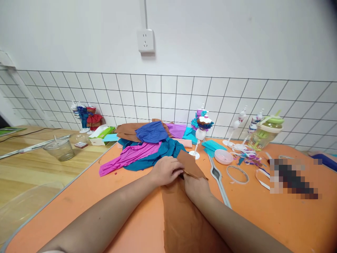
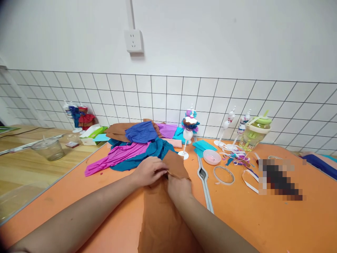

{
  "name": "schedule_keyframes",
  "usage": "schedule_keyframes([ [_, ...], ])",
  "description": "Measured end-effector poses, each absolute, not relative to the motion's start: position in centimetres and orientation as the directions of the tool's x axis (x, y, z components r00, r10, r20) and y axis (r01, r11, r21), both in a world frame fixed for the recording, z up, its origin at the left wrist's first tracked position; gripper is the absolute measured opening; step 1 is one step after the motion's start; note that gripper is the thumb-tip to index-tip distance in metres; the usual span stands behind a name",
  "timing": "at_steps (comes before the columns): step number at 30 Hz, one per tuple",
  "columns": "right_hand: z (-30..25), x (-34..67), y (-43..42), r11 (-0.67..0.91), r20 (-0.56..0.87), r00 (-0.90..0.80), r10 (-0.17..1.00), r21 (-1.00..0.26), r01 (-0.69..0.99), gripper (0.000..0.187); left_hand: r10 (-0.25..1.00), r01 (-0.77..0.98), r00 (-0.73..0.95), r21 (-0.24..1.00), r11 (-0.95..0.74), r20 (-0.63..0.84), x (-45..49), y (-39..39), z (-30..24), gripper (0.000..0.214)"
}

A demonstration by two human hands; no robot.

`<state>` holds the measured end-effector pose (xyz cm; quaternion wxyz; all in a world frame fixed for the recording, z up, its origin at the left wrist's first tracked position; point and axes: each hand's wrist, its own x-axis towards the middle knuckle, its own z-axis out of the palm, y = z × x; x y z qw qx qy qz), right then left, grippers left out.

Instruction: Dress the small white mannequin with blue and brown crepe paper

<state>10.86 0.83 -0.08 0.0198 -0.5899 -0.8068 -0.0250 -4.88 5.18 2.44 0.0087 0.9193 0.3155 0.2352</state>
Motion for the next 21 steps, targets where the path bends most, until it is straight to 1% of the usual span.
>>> schedule_keyframes([
  [1, -0.2, 10.9, 0.8, 0.279, 0.06, -0.28, 0.958, 0.031, 0.96, 0.057, 0.616, 0.608, 0.647, 0.184, -0.772, 0.45, -5.1, 5.4, 2.3, 0.019],
  [2, -0.3, 11.0, 0.8, 0.252, 0.054, -0.255, 0.966, 0.046, 0.967, 0.058, 0.665, 0.651, 0.567, 0.23, -0.723, 0.487, -5.5, 5.8, 2.2, 0.018],
  [4, -0.8, 11.2, 0.9, 0.211, 0.038, -0.214, 0.976, 0.07, 0.975, 0.06, 0.765, 0.737, 0.337, 0.352, -0.578, 0.549, -6.4, 6.8, 2.0, 0.018],
  [5, -1.0, 11.3, 1.0, 0.197, 0.03, -0.2, 0.979, 0.079, 0.977, 0.061, 0.797, 0.765, 0.227, 0.404, -0.502, 0.56, -7.0, 7.3, 1.9, 0.018],
  [7, -1.3, 11.4, 1.2, 0.183, 0.022, -0.186, 0.982, 0.094, 0.979, 0.062, 0.822, 0.803, 0.091, 0.446, -0.394, 0.562, -8.0, 8.3, 1.7, 0.02],
  [10, -1.4, 11.5, 1.4, 0.185, 0.022, -0.188, 0.982, 0.1, 0.978, 0.061, 0.822, 0.847, -0.021, 0.447, -0.288, 0.569, -8.6, 9.4, 1.0, 0.032],
  [13, -1.3, 11.8, 1.4, 0.194, 0.022, -0.197, 0.98, 0.095, 0.976, 0.061, 0.803, 0.861, -0.096, 0.454, -0.23, 0.588, -8.5, 10.1, 0.1, 0.04],
  [15, -1.3, 12.0, 1.3, 0.204, 0.017, -0.206, 0.978, 0.093, 0.975, 0.061, 0.789, 0.85, -0.139, 0.48, -0.215, 0.599, -8.9, 10.7, -0.3, 0.036],
  [18, -1.1, 12.4, 1.3, 0.231, 0.014, -0.233, 0.972, 0.092, 0.969, 0.06, 0.767, 0.824, -0.188, 0.524, -0.216, 0.613, -10.2, 11.6, -0.1, 0.023],
  [21, -0.8, 12.5, 1.5, 0.271, 0.017, -0.274, 0.962, 0.094, 0.958, 0.058, 0.723, 0.819, -0.172, 0.505, -0.272, 0.669, -11.0, 10.8, 0.8, 0.017],
])
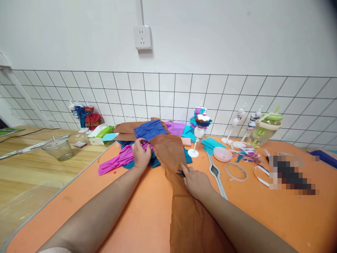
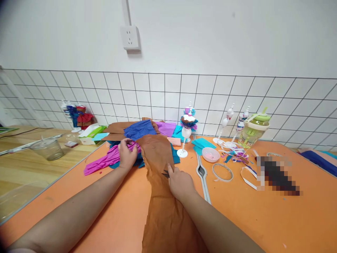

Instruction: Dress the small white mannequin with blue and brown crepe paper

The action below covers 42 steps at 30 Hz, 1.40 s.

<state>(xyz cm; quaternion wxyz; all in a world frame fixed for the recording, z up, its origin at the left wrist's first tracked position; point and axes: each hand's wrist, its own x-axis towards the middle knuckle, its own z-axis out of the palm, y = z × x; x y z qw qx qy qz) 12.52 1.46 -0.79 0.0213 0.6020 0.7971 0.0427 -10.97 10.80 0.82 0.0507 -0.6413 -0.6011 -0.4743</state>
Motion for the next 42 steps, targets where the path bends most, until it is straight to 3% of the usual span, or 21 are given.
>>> schedule_keyframes([
  [2, -0.6, 12.4, 1.5, 0.297, 0.02, -0.301, 0.954, 0.099, 0.95, 0.057, 0.717, 0.809, -0.035, 0.441, -0.388, 0.696, -10.3, 9.2, 1.6, 0.012],
  [4, -0.6, 12.4, 1.5, 0.315, 0.023, -0.319, 0.947, 0.108, 0.943, 0.056, 0.712, 0.734, 0.255, 0.349, -0.583, 0.654, -8.8, 7.4, 2.4, 0.013],
  [5, -0.6, 12.4, 1.6, 0.319, 0.024, -0.324, 0.946, 0.114, 0.941, 0.056, 0.644, 0.612, 0.518, 0.283, -0.739, 0.562, -8.0, 6.7, 2.7, 0.014],
  [7, -0.7, 12.6, 1.8, 0.313, 0.016, -0.318, 0.948, 0.128, 0.941, 0.055, 0.627, 0.547, 0.665, 0.306, -0.779, 0.406, -6.9, 6.1, 3.1, 0.02],
  [10, -0.4, 13.5, 2.4, 0.274, -0.011, -0.275, 0.961, 0.148, 0.95, 0.053, 0.742, 0.649, 0.609, 0.362, -0.669, 0.281, -7.0, 7.2, 2.9, 0.025],
  [13, 0.8, 14.8, 2.7, 0.249, -0.018, -0.249, 0.968, 0.146, 0.957, 0.048, 0.768, 0.683, 0.606, 0.361, -0.635, 0.205, -8.3, 8.6, 2.0, 0.024],
  [16, 2.3, 15.8, 1.4, 0.254, 0.019, -0.258, 0.966, 0.11, 0.961, 0.046, 0.798, 0.731, 0.59, 0.339, -0.593, 0.125, -9.0, 9.1, 1.2, 0.057],
  [17, 2.6, 16.0, 0.6, 0.281, 0.032, -0.284, 0.958, 0.077, 0.957, 0.047, 0.811, 0.751, 0.578, 0.326, -0.574, 0.095, -9.1, 9.2, 1.1, 0.067],
  [20, 2.3, 16.4, -2.6, 0.497, -0.018, -0.508, 0.861, -0.176, 0.85, 0.054, 0.843, 0.804, 0.534, 0.27, -0.53, 0.062, -9.5, 9.5, 0.9, 0.076],
  [23, 0.9, 17.0, -5.1, 0.504, -0.126, -0.533, 0.836, -0.205, 0.839, 0.076, 0.875, 0.846, 0.463, 0.225, -0.484, 0.141, -10.0, 10.1, 0.8, 0.083],
  [26, -0.1, 17.8, -5.7, 0.524, -0.117, -0.543, 0.832, -0.155, 0.837, 0.072, 0.871, 0.886, 0.381, 0.147, -0.44, 0.311, -10.3, 10.7, 0.8, 0.091],
  [31, -0.4, 17.6, -3.7, 0.611, -0.038, -0.617, 0.786, -0.104, 0.785, 0.064, 0.809, 0.963, 0.142, 0.11, -0.246, 0.571, -10.4, 10.7, 1.7, 0.073],
  [35, -0.4, 16.3, -1.5, 0.638, -0.007, -0.639, 0.769, -0.046, 0.769, 0.064, 0.713, 0.909, 0.3, 0.035, -0.414, 0.634, -9.9, 8.9, 3.0, 0.046],
  [38, -0.1, 16.5, -0.6, 0.654, 0.024, -0.654, 0.756, -0.058, 0.754, 0.057, 0.789, 0.854, 0.362, 0.163, -0.495, 0.496, -8.2, 7.4, 2.9, 0.047],
  [40, 0.0, 17.4, -0.5, 0.629, 0.065, -0.626, 0.777, -0.095, 0.772, 0.053, 0.871, 0.86, 0.387, 0.222, -0.46, 0.302, -7.1, 7.1, 1.9, 0.064],
  [42, 0.0, 18.4, -1.0, 0.571, 0.081, -0.566, 0.821, -0.145, 0.808, 0.051, 0.92, 0.899, 0.373, 0.196, -0.391, 0.124, -6.6, 7.4, 0.5, 0.086],
])
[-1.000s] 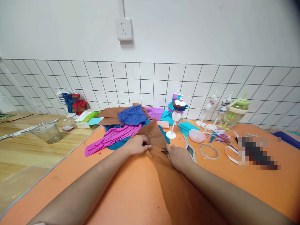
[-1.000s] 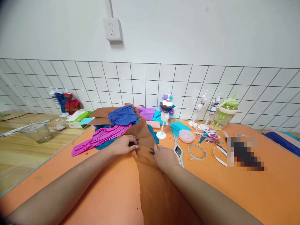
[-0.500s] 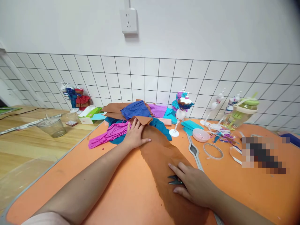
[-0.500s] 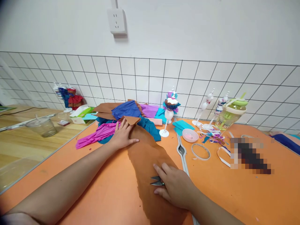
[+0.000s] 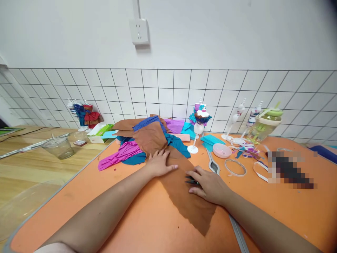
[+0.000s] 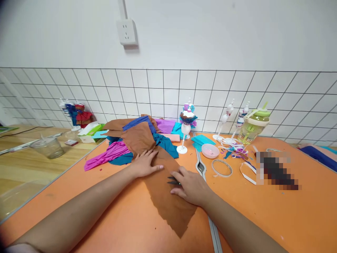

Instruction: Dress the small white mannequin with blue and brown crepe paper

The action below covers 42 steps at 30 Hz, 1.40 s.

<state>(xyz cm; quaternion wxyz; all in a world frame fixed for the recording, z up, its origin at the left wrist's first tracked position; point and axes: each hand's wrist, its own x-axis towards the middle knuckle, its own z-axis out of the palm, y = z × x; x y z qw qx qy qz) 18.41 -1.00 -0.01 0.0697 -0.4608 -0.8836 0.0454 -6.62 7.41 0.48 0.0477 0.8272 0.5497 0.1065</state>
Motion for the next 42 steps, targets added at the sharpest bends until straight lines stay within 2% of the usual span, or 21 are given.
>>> schedule_keyframes([
  [2, -0.2, 19.2, -1.7, 0.512, 0.053, -0.511, 0.858, -0.175, 0.841, 0.049, 0.931, 0.92, 0.355, 0.148, -0.363, 0.08, -6.7, 7.9, -0.4, 0.094],
  [4, -0.4, 19.5, -2.4, 0.484, 0.016, -0.489, 0.872, -0.177, 0.857, 0.045, 0.909, 0.912, 0.372, 0.106, -0.395, 0.188, -6.8, 8.0, -0.3, 0.091],
  [6, -0.6, 19.5, -2.6, 0.473, 0.013, -0.479, 0.878, -0.192, 0.86, 0.045, 0.847, 0.88, 0.42, 0.083, -0.468, 0.326, -6.4, 7.2, 0.8, 0.079],
  [8, -0.8, 19.6, -2.4, 0.448, 0.033, -0.457, 0.889, -0.271, 0.852, 0.045, 0.801, 0.824, 0.484, 0.125, -0.553, 0.353, -5.4, 5.3, 1.9, 0.057],
  [10, -0.7, 19.9, -1.8, 0.403, 0.064, -0.414, 0.908, -0.405, 0.821, 0.043, 0.816, 0.784, 0.513, 0.241, -0.572, 0.266, -4.1, 2.9, 2.2, 0.052],
  [12, -0.6, 20.6, -1.3, 0.34, 0.106, -0.34, 0.935, -0.549, 0.764, 0.044, 0.801, 0.732, 0.581, 0.336, -0.593, 0.147, -2.9, 1.1, 1.6, 0.065],
  [14, -0.3, 21.5, -1.4, 0.262, 0.09, -0.274, 0.957, -0.671, 0.693, 0.049, 0.773, 0.724, 0.632, 0.314, -0.614, 0.055, -2.4, 0.3, 0.4, 0.091],
  [15, -0.1, 22.0, -1.7, 0.2, 0.036, -0.255, 0.966, -0.726, 0.658, 0.051, 0.776, 0.737, 0.63, 0.299, -0.606, 0.021, -2.4, 0.4, -0.1, 0.1],
  [17, 0.2, 22.9, -3.0, 0.012, -0.171, -0.248, 0.953, -0.801, 0.599, 0.05, 0.786, 0.753, 0.618, 0.282, -0.595, 0.006, -2.8, 1.0, -0.7, 0.107],
  [20, 0.8, 23.7, -5.4, -0.33, -0.515, -0.216, 0.829, -0.764, 0.555, 0.045, 0.744, 0.691, 0.657, 0.3, -0.658, 0.12, -3.1, 1.8, -0.2, 0.095],
  [22, 1.1, 23.9, -6.6, -0.482, -0.658, -0.205, 0.725, -0.696, 0.532, 0.04, 0.674, 0.613, 0.718, 0.3, -0.731, 0.176, -2.7, 1.7, 0.2, 0.065],
  [24, 1.2, 23.8, -7.0, -0.555, -0.725, -0.186, 0.663, -0.643, 0.527, 0.04, 0.593, 0.531, 0.788, 0.304, -0.791, 0.165, -2.0, 1.1, 0.3, 0.026],
  [25, 1.2, 23.7, -6.9, -0.567, -0.738, -0.171, 0.653, -0.626, 0.535, 0.043, 0.557, 0.496, 0.816, 0.309, -0.811, 0.151, -1.7, 0.8, 0.2, 0.013],
  [27, 1.2, 23.3, -6.3, -0.566, -0.74, -0.146, 0.656, -0.611, 0.554, 0.048, 0.528, 0.465, 0.838, 0.322, -0.825, 0.141, -1.2, 0.2, -0.1, 0.016],
  [29, 1.2, 22.9, -5.5, -0.566, -0.738, -0.132, 0.662, -0.608, 0.557, 0.05, 0.569, 0.504, 0.809, 0.326, -0.8, 0.147, -1.1, -0.3, -0.2, 0.013],
  [33, 1.6, 22.4, -4.3, -0.581, -0.75, -0.129, 0.648, -0.597, 0.553, 0.05, 0.64, 0.599, 0.759, 0.257, -0.759, 0.12, -1.0, -0.6, 0.1, 0.042],
  [37, 2.0, 22.0, -4.3, -0.595, -0.755, -0.148, 0.639, -0.607, 0.528, 0.056, 0.6, 0.576, 0.791, 0.183, -0.796, 0.12, -0.8, -0.3, 0.1, 0.02],
  [42, 2.1, 20.8, -5.8, -0.678, -0.8, -0.152, 0.581, -0.579, 0.453, 0.051, 0.587, 0.557, 0.789, 0.193, -0.808, 0.179, -0.8, -0.1, -0.3, 0.02],
])
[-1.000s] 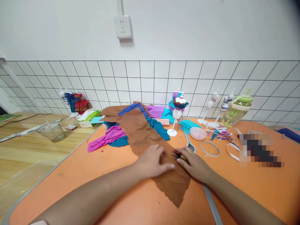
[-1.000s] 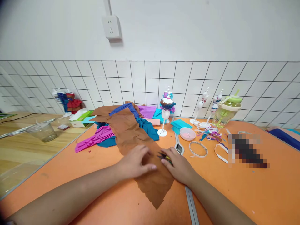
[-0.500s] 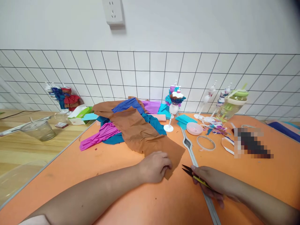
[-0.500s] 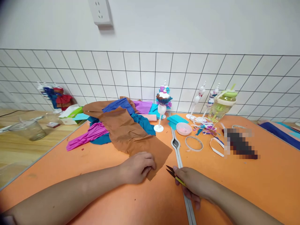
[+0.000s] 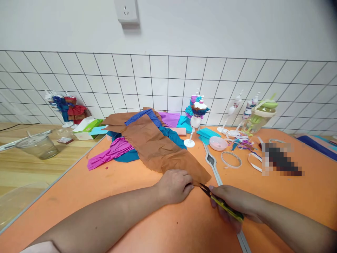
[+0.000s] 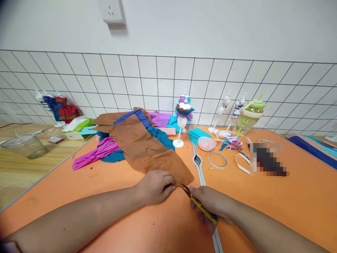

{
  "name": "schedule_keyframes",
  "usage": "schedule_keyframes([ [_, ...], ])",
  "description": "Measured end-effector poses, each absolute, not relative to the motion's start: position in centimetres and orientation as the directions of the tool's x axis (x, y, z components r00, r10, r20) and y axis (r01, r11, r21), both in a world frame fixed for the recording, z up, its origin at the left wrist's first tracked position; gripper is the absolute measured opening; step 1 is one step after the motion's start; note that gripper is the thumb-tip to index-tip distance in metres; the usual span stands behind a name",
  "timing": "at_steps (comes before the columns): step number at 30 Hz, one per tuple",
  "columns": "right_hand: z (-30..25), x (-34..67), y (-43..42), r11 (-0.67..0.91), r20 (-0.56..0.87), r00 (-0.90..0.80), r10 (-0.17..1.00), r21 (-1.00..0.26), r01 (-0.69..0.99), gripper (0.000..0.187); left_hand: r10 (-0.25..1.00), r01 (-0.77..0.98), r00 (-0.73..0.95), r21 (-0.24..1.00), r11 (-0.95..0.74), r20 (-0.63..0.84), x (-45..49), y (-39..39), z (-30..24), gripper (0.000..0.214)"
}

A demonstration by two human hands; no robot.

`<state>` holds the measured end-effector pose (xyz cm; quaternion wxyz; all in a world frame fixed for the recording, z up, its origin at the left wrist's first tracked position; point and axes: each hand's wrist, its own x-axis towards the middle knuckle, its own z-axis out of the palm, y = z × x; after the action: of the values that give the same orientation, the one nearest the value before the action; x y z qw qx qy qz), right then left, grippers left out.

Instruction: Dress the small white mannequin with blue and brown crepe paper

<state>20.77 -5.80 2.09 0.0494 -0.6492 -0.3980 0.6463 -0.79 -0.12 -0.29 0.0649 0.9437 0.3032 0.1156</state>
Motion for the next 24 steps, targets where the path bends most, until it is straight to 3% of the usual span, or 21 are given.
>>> schedule_keyframes([
  [9, 1.8, 20.6, -7.7, -0.734, -0.81, -0.303, 0.502, -0.585, 0.345, 0.048, 0.608, 0.584, 0.776, 0.174, -0.793, 0.169, -0.9, -0.8, 0.1, 0.025],
  [24, 0.4, 19.6, -7.5, -0.549, -0.648, -0.238, 0.723, -0.749, 0.371, 0.058, 0.603, 0.556, 0.776, 0.254, -0.792, 0.182, -0.9, -1.1, -0.1, 0.022],
])
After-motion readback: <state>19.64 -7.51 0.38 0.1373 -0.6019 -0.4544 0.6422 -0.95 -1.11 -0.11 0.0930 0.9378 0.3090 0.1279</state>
